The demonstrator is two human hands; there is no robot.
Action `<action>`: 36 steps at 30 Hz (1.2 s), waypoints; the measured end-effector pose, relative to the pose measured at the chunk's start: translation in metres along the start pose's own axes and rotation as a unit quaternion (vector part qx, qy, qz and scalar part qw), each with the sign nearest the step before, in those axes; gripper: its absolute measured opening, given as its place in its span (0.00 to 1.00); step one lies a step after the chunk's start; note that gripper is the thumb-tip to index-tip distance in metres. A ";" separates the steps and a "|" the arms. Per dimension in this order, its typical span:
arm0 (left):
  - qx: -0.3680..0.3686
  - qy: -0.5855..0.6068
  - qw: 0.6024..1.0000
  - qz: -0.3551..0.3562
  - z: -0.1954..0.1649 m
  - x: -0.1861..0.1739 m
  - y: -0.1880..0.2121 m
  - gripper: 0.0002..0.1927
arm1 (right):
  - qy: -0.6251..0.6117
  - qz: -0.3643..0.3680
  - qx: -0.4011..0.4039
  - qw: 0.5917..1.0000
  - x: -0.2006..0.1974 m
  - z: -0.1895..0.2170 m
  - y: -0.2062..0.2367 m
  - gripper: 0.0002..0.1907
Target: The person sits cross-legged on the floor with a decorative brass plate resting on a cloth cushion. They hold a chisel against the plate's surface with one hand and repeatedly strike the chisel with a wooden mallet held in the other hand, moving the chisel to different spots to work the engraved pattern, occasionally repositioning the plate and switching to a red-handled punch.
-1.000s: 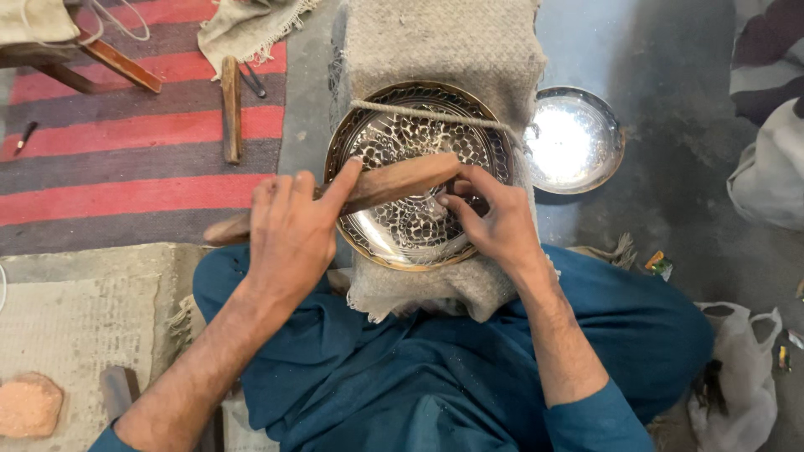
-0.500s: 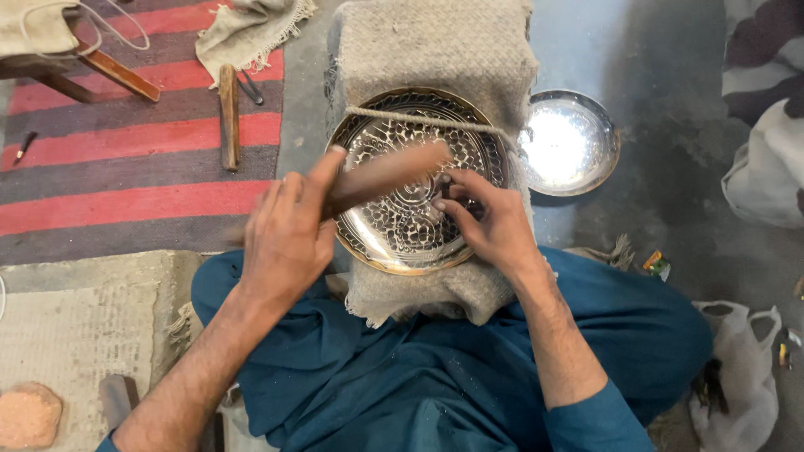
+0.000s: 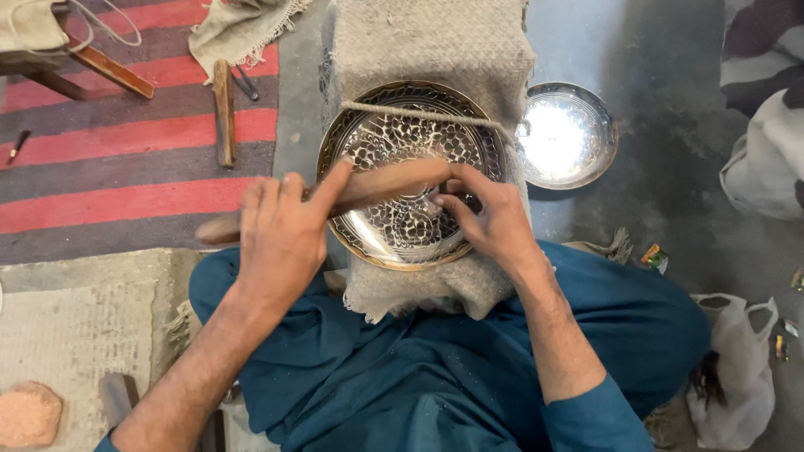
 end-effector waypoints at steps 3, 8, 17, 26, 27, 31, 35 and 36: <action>-0.052 0.152 0.987 0.002 0.003 -0.001 0.000 0.40 | -0.048 -0.011 -0.039 0.998 0.000 0.004 -0.001 0.19; -0.056 0.073 0.995 0.048 0.002 0.000 0.000 0.39 | -0.035 -0.001 0.015 0.999 0.000 0.006 -0.003 0.18; -0.143 0.278 0.948 0.064 0.004 0.003 0.000 0.41 | -0.047 0.060 0.028 0.997 -0.006 0.001 -0.015 0.18; -0.099 0.335 0.937 -0.031 0.001 -0.004 -0.004 0.43 | -0.067 0.054 0.005 0.996 -0.005 0.002 -0.012 0.17; -0.082 0.335 0.937 -0.046 0.001 -0.005 -0.005 0.43 | -0.064 0.054 0.008 0.996 -0.005 0.002 -0.012 0.17; -0.006 0.029 0.999 0.030 0.003 -0.006 -0.009 0.40 | -0.031 0.041 0.000 0.999 -0.005 0.003 -0.012 0.16; -0.025 0.052 0.998 0.025 0.004 -0.006 -0.009 0.39 | -0.028 0.026 0.018 0.999 -0.003 0.002 -0.011 0.17; -0.026 0.034 0.998 0.036 0.003 -0.006 -0.008 0.38 | -0.021 0.024 0.027 0.999 -0.003 0.001 -0.010 0.16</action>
Point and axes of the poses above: each hand's wrist, its own y-axis away from the middle knuckle, its own x-axis out of the palm, z = x × y, the point moved 2 cm from there along -y, towards the middle knuckle, and after that the axes turned 8 degrees about y, right-handed, at the moved point
